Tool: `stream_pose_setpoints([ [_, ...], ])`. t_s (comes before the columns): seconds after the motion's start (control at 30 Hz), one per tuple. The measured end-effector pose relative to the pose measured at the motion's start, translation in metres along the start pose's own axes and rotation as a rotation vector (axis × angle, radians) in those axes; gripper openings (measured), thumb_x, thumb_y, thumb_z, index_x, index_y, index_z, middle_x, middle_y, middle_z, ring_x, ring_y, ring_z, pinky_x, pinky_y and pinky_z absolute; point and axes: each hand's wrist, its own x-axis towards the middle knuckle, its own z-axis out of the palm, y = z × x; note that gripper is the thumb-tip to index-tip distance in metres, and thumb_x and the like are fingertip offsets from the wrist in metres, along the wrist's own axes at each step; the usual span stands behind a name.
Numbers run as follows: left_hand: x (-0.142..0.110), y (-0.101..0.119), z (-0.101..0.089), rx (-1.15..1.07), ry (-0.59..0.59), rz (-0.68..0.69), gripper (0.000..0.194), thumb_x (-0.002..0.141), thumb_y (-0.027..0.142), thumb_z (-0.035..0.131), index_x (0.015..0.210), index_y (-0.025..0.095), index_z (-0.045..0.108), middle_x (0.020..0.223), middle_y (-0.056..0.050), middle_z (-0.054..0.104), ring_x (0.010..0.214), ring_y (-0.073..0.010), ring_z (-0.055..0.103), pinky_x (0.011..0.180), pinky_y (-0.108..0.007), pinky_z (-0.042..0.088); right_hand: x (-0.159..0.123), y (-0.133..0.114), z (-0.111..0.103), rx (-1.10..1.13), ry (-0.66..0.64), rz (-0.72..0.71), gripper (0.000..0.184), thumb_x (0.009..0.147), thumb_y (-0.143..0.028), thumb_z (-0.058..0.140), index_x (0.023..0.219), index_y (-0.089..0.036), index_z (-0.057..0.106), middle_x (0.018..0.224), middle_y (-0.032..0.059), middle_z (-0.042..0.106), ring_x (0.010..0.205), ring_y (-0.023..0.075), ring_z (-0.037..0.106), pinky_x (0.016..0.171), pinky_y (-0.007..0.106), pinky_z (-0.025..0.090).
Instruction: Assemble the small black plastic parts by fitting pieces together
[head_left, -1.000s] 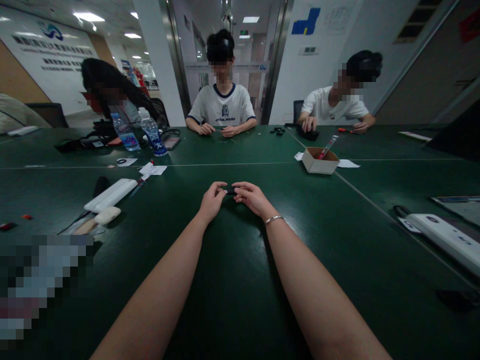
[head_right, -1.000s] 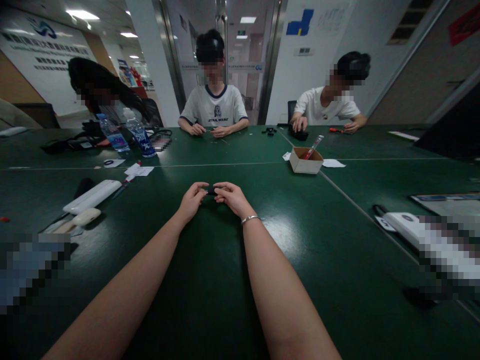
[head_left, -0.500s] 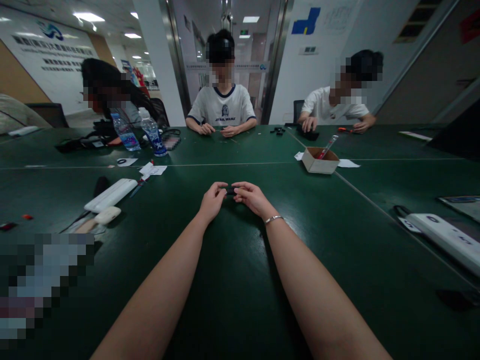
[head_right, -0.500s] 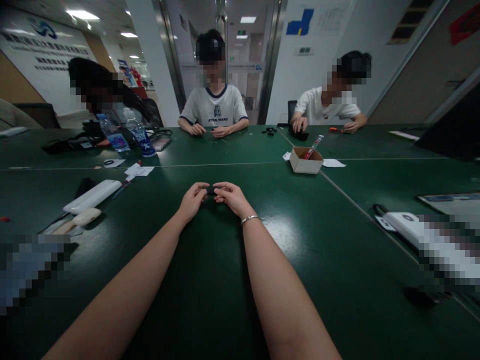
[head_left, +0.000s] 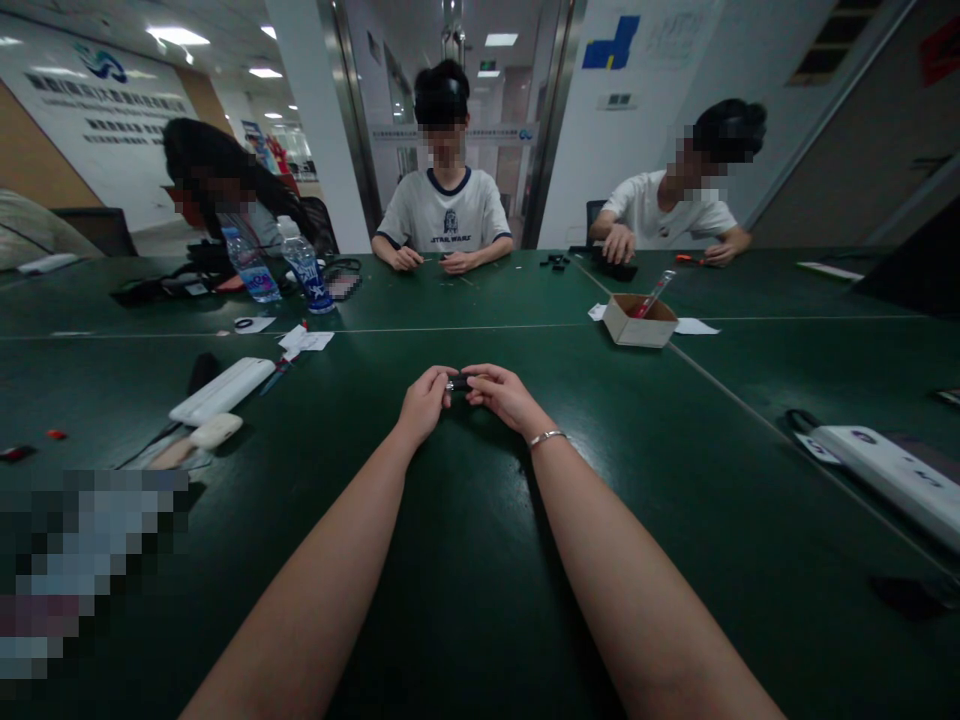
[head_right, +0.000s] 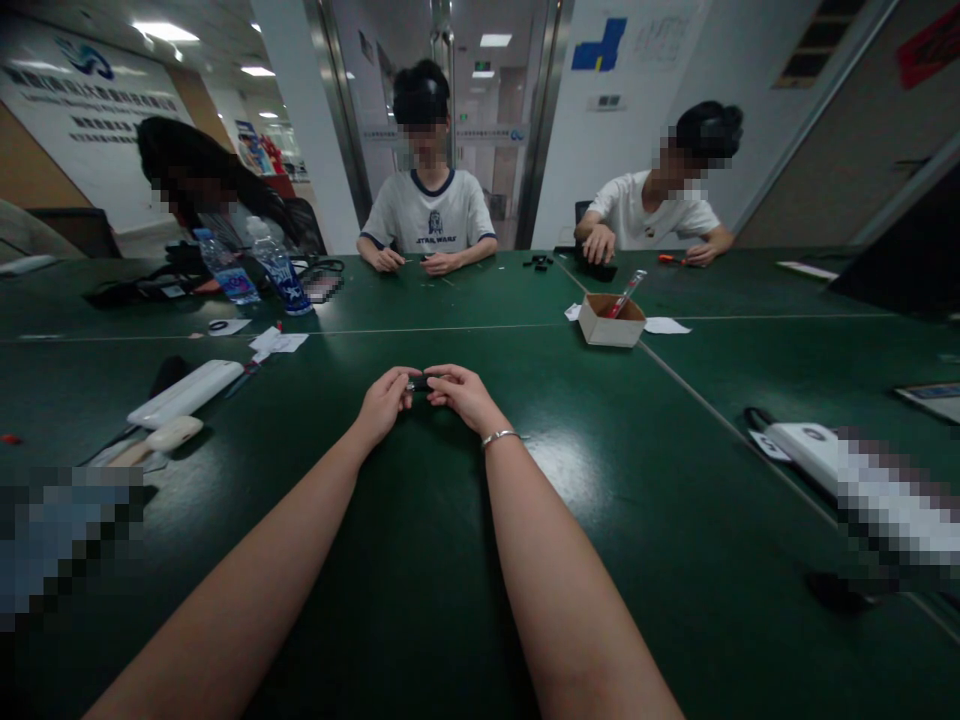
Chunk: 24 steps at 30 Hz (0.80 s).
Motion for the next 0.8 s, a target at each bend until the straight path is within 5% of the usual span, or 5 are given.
stream_pose_setpoints([
  [0.8,-0.0019,0.0042,0.0002,0.028,0.019,0.001,0.027,0.085,0.029,0.048,0.104,0.021,0.064,0.069,0.001,0.057,0.058,-0.0121,0.049,0.057,-0.025,0.039,-0.001,-0.0014,0.0005,0.005,0.006,0.005,0.034,0.061,-0.025,0.087,0.091,-0.017,0.072,0.075,0.0025,0.068,0.061,0.0104,0.062,0.056,0.022,0.053],
])
